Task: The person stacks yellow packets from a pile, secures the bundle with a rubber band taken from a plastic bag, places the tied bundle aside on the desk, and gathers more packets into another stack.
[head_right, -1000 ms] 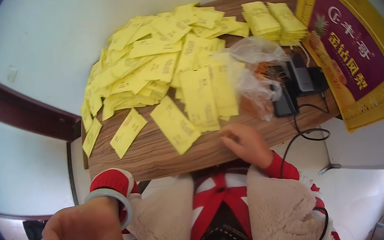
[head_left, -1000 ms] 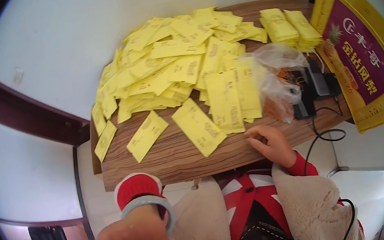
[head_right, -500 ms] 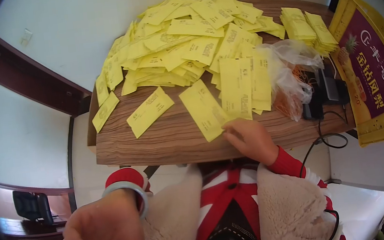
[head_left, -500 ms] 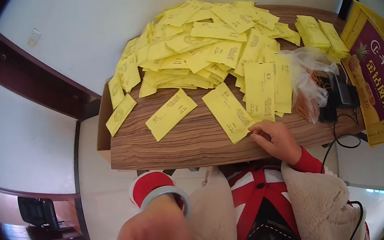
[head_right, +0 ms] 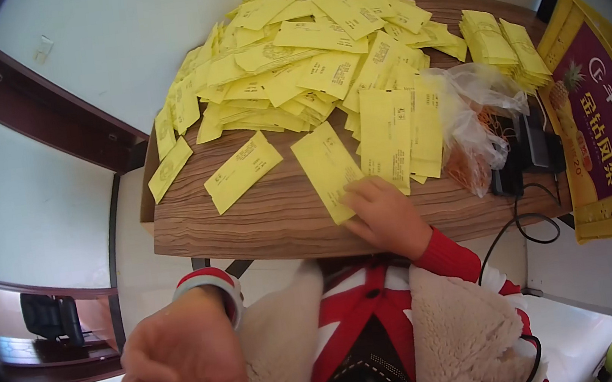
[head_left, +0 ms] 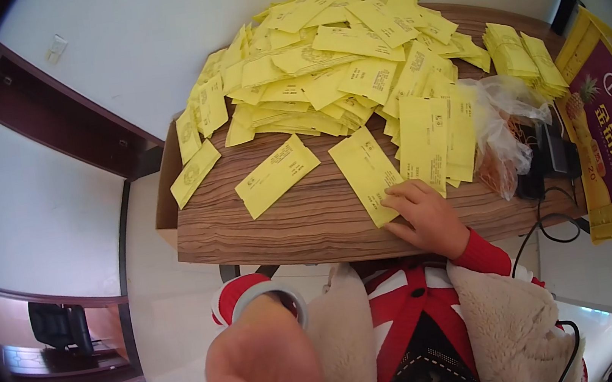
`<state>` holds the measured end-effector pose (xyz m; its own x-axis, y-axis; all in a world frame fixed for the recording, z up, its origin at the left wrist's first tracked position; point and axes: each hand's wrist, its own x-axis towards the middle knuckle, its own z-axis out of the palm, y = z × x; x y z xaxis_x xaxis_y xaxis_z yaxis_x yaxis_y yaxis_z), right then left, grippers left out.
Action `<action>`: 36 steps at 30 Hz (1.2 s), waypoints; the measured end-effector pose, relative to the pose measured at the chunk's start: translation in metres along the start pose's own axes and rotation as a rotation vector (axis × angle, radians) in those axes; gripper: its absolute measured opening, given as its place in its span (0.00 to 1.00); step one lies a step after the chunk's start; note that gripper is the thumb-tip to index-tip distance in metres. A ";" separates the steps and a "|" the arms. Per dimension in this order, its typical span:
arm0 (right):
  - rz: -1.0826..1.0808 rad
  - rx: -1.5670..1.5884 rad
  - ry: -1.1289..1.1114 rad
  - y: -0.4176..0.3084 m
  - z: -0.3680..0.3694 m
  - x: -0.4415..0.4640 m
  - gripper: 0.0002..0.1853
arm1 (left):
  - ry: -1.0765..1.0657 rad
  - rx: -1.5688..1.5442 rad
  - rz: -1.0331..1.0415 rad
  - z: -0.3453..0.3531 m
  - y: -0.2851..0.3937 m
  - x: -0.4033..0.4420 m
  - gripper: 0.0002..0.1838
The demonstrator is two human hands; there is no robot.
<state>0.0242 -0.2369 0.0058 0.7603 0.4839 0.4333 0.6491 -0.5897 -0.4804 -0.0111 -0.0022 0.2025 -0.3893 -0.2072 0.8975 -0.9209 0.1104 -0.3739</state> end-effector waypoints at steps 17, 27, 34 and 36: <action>-0.009 -0.053 -0.004 0.005 -0.001 -0.004 0.27 | -1.211 0.719 -1.338 -0.083 -0.036 -0.224 0.44; 0.106 -0.167 -0.008 0.006 0.006 -0.006 0.40 | -1.168 0.431 -1.735 -0.088 -0.042 -0.220 0.36; 0.232 -0.175 0.011 0.003 0.011 -0.002 0.41 | -0.942 0.622 -1.583 -0.075 -0.019 -0.175 0.23; 0.267 -0.197 0.012 0.000 0.011 0.002 0.42 | -0.976 0.697 -1.483 -0.067 -0.004 -0.167 0.20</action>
<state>0.0257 -0.2291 -0.0020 0.9018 0.2884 0.3219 0.4093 -0.8091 -0.4217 0.0594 0.0974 0.0695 0.9619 -0.1795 0.2062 -0.2250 -0.9481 0.2246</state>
